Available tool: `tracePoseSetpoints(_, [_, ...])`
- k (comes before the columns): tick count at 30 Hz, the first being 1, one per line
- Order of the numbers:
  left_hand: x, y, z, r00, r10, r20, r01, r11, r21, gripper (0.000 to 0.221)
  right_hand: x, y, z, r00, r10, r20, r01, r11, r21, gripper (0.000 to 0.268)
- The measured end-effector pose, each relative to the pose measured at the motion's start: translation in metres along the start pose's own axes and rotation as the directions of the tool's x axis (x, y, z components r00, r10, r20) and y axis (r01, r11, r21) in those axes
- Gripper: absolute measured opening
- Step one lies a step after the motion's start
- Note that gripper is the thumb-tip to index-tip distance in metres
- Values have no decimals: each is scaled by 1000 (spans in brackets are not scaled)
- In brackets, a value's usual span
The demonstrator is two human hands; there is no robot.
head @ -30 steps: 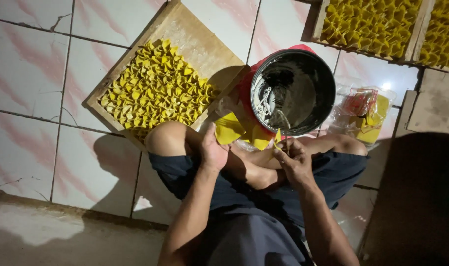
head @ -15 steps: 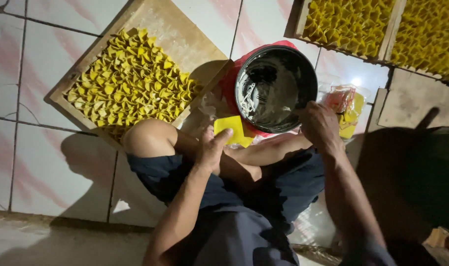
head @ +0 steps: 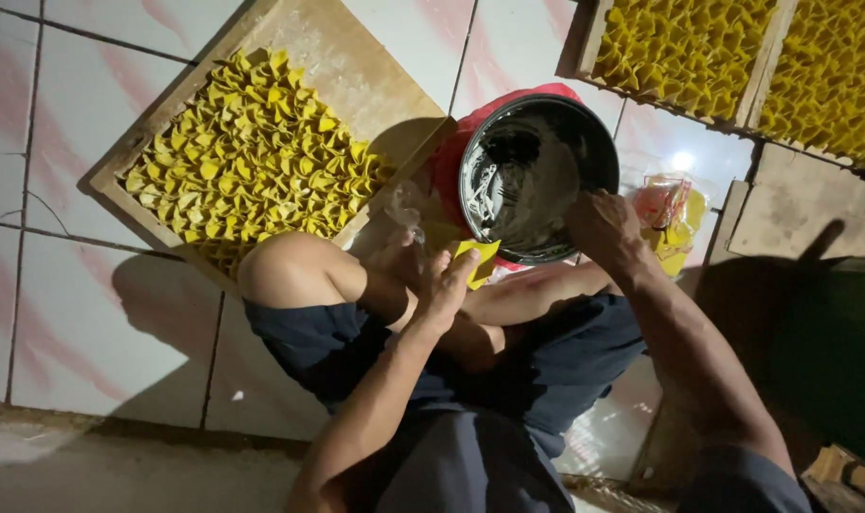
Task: Manually assembling small yellow food items by applying a white paste and folding them into shapes.
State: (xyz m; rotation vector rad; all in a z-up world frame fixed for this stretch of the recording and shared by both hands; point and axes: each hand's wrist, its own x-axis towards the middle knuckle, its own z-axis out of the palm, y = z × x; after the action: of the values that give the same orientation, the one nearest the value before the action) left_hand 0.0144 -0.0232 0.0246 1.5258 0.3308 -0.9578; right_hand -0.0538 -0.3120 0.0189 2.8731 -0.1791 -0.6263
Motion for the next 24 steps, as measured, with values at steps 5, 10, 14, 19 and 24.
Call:
tracePoseSetpoints(5, [-4,20,10,1000,10,18,-8,995,-98,47,0,-5,10,998,11,56,-10,1000,-16,26])
tracePoseSetpoints(10, [6,13,9,995,-70,67,80,984,-162,57,4,-4,-3,985,-44,167,43,999,7,22])
tracePoseSetpoints(14, [7,18,9,996,-79,36,86,970,-226,51,7,1,-15,957,-58,285,-33,952,304,16])
tracePoseSetpoints(19, [-10,47,-1,996,-75,-51,63,974,-216,53,-20,25,-78,962,-236,134,17,545,838,20])
tracePoseSetpoints(24, [-36,67,12,993,-34,-113,15,986,-164,57,-61,38,-38,958,99,270,-287,396,872,24])
